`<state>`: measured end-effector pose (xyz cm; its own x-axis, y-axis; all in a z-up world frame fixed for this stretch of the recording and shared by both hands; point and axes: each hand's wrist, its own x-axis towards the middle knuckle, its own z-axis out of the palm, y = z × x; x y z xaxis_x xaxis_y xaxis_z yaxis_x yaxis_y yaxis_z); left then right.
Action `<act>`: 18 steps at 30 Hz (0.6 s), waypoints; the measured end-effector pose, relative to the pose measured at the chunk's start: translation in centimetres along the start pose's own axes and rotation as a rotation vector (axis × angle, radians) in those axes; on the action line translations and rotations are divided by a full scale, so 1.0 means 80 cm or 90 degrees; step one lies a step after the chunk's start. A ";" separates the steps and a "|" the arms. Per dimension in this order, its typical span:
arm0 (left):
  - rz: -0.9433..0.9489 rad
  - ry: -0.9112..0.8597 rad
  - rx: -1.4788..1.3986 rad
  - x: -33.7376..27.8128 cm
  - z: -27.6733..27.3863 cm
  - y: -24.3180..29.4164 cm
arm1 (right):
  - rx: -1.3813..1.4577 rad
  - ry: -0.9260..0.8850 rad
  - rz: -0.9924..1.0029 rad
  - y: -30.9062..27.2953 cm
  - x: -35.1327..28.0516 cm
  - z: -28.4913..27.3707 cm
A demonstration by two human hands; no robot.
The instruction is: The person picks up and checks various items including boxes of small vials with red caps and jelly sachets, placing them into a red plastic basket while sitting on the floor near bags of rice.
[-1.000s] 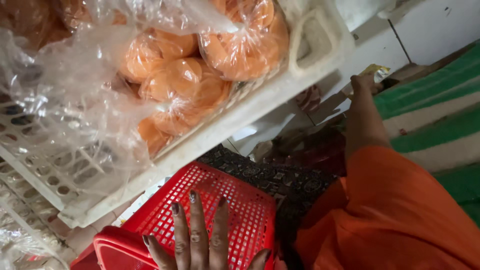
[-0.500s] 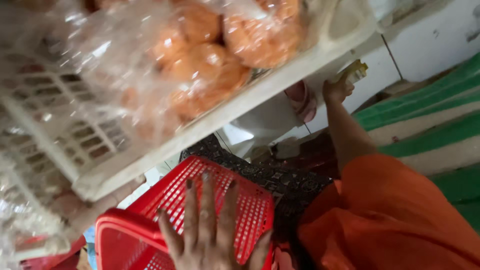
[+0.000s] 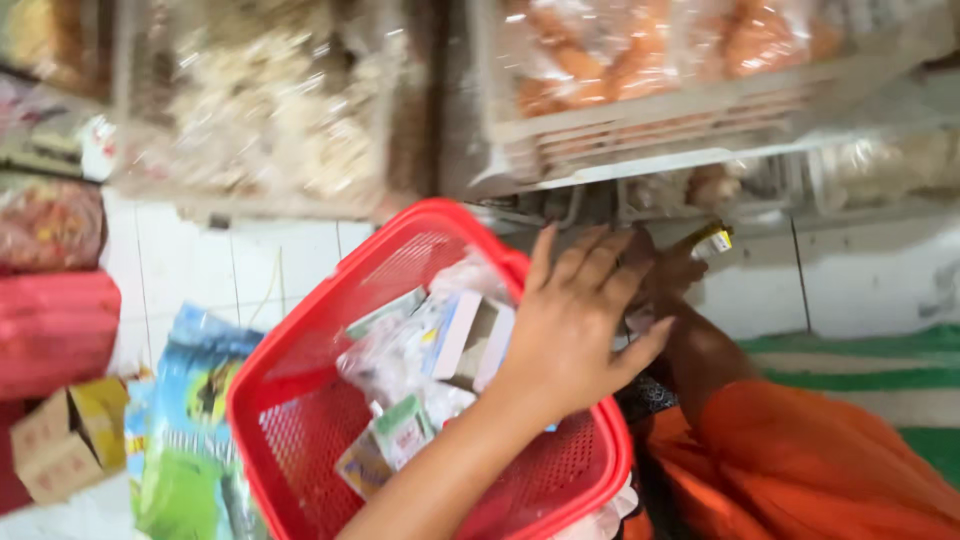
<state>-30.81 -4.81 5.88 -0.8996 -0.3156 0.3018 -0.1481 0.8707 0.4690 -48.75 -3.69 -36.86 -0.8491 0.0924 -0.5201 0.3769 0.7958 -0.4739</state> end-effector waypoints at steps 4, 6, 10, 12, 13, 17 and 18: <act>0.012 0.044 -0.029 -0.017 -0.002 -0.011 | 0.034 -0.024 -0.124 -0.036 -0.075 0.021; 0.033 0.067 -0.052 -0.027 -0.006 -0.017 | 0.064 -0.032 -0.182 -0.054 -0.106 0.026; 0.063 0.077 -0.084 -0.071 -0.011 -0.020 | 0.143 -0.014 -0.289 -0.064 -0.134 -0.006; 0.092 0.062 -0.102 -0.102 -0.020 -0.025 | 0.190 -0.015 -0.341 -0.054 -0.149 -0.028; 0.097 0.057 -0.121 -0.119 -0.025 -0.027 | 0.210 -0.015 -0.368 -0.049 -0.155 -0.042; 0.073 0.014 -0.133 -0.178 -0.049 -0.046 | 0.310 -0.033 -0.475 -0.028 -0.192 -0.092; 0.058 -0.001 -0.121 -0.190 -0.054 -0.053 | 0.339 -0.035 -0.503 -0.024 -0.200 -0.106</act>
<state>-14.72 -5.27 2.87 -0.9061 -0.2386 0.3493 0.0138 0.8086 0.5883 -39.05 -1.61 -21.58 -0.9166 -0.3948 0.0631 -0.1682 0.2374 -0.9567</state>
